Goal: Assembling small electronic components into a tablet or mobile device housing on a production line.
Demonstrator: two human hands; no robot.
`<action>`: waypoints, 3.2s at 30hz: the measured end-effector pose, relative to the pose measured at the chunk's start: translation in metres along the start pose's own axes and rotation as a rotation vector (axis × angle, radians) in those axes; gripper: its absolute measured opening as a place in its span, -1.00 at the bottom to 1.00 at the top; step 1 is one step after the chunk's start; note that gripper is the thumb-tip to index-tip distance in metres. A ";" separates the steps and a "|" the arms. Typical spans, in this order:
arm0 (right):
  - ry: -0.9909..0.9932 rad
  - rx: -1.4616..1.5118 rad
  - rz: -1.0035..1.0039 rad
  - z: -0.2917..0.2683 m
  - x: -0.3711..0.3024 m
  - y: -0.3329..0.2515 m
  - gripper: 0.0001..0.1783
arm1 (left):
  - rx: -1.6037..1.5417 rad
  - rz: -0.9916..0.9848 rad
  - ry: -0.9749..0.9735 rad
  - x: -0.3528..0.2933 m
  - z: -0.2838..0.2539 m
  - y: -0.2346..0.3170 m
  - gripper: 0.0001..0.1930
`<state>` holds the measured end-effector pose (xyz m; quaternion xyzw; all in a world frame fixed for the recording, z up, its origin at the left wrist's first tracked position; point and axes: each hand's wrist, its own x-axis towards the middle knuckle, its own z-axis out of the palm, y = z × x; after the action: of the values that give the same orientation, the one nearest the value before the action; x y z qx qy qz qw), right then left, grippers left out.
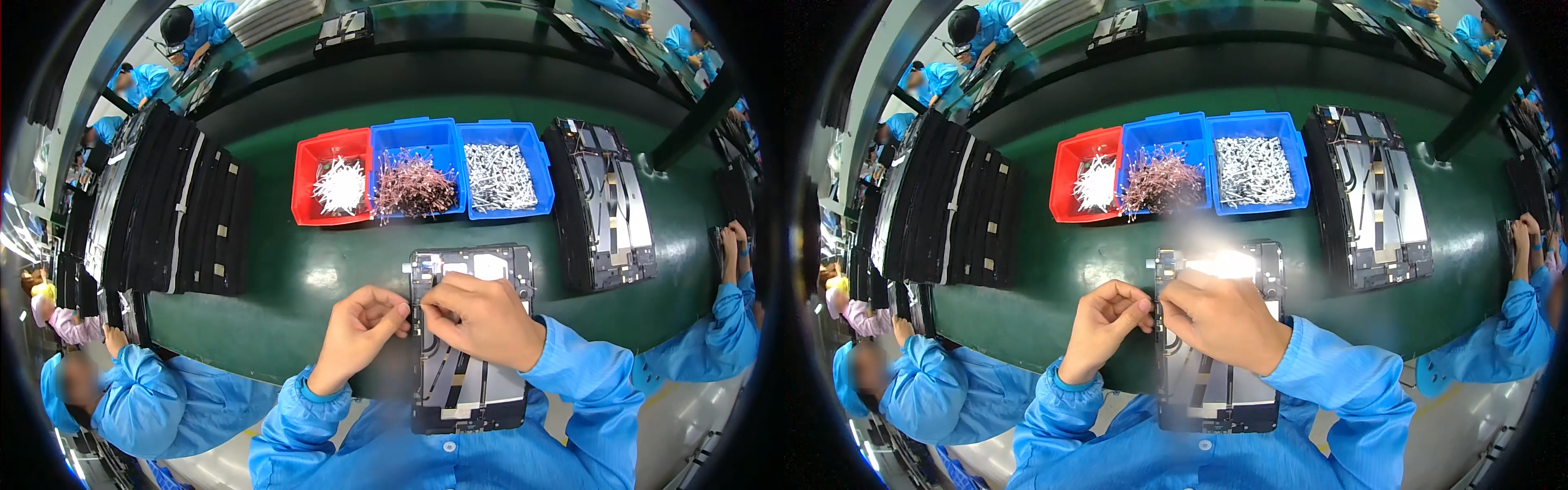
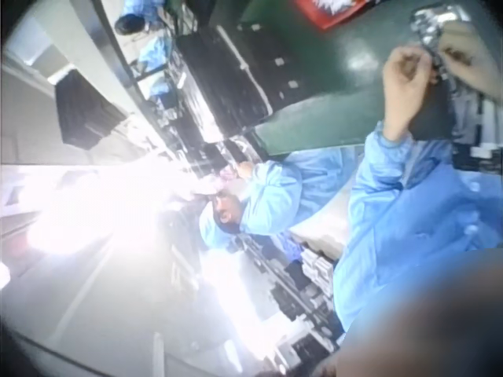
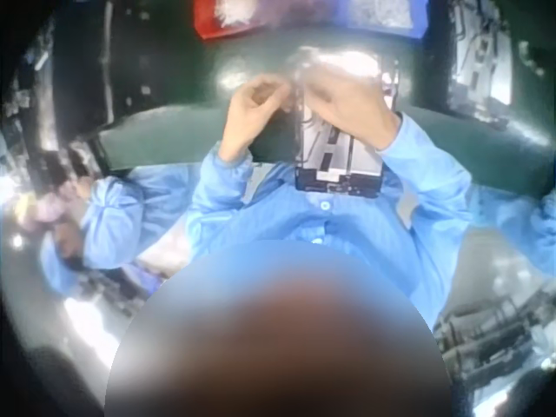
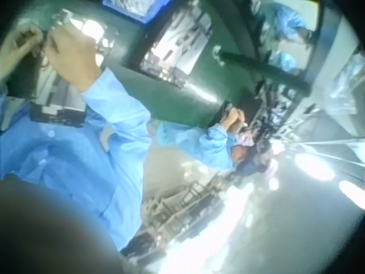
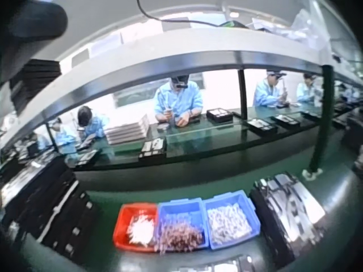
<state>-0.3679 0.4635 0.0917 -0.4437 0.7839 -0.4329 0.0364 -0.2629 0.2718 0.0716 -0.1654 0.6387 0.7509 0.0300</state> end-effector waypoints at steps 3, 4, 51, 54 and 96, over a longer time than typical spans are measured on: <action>0.001 -0.013 -0.004 0.001 -0.001 0.000 -0.91 | 0.008 -0.041 -0.019 0.004 -0.003 0.003 -0.88; -0.003 -0.014 -0.011 0.001 0.000 0.000 -0.91 | 0.014 -0.051 -0.034 0.005 -0.003 0.005 -0.88; -0.002 -0.092 0.108 -0.013 -0.010 -0.005 -0.87 | 0.168 -0.077 -0.178 0.030 0.001 0.023 -0.86; 0.009 -0.071 0.101 -0.020 0.000 0.001 -0.86 | 0.148 -0.097 -0.200 0.036 0.001 0.017 -0.85; -0.176 0.931 0.446 -0.051 0.004 -0.007 -0.82 | -0.036 0.301 -0.169 0.020 0.038 0.047 -0.80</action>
<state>-0.3886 0.4915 0.1294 -0.2377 0.5776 -0.6784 0.3868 -0.3018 0.2973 0.1153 -0.0045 0.6379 0.7695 -0.0321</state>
